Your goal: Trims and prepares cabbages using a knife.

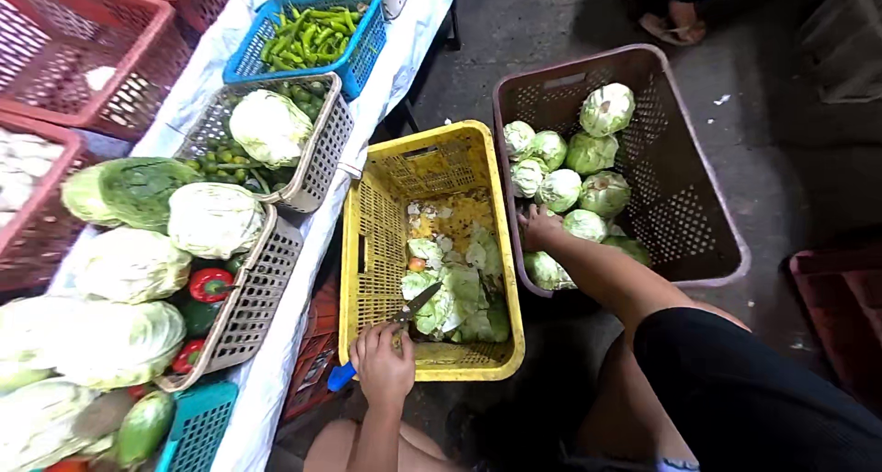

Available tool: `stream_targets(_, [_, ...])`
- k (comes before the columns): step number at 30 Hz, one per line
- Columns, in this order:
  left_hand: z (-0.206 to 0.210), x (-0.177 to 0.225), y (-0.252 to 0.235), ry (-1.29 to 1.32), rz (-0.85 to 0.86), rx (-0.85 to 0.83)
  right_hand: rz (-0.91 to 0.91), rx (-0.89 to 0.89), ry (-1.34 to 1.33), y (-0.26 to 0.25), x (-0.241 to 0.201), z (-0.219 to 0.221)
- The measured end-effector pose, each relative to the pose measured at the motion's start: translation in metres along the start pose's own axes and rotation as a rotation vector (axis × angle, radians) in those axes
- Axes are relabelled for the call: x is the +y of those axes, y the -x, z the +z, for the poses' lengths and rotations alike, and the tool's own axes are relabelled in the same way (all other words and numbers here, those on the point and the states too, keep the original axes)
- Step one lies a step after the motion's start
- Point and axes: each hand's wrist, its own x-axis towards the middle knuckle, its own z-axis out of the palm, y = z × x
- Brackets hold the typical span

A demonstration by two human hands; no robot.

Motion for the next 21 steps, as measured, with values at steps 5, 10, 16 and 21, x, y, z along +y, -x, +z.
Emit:
stream_targets(5, [-0.012,0.008,-0.003,-0.196,-0.098,-0.074,-0.036,-0.027,-0.07,0.008,0.008,-0.013])
stream_targets(10, [-0.04,0.002,-0.008,-0.296,-0.188,-0.295,0.046,0.214,-0.433,0.027,0.041,-0.045])
stream_targets(16, [-0.051,0.012,-0.036,-0.379,-0.229,-0.707,0.048,0.292,-1.647,0.159,0.066,-0.138])
stream_targets(21, [-0.065,0.017,-0.04,-0.391,-0.228,-0.773,-0.495,0.149,-2.067,0.26,0.04,-0.138])
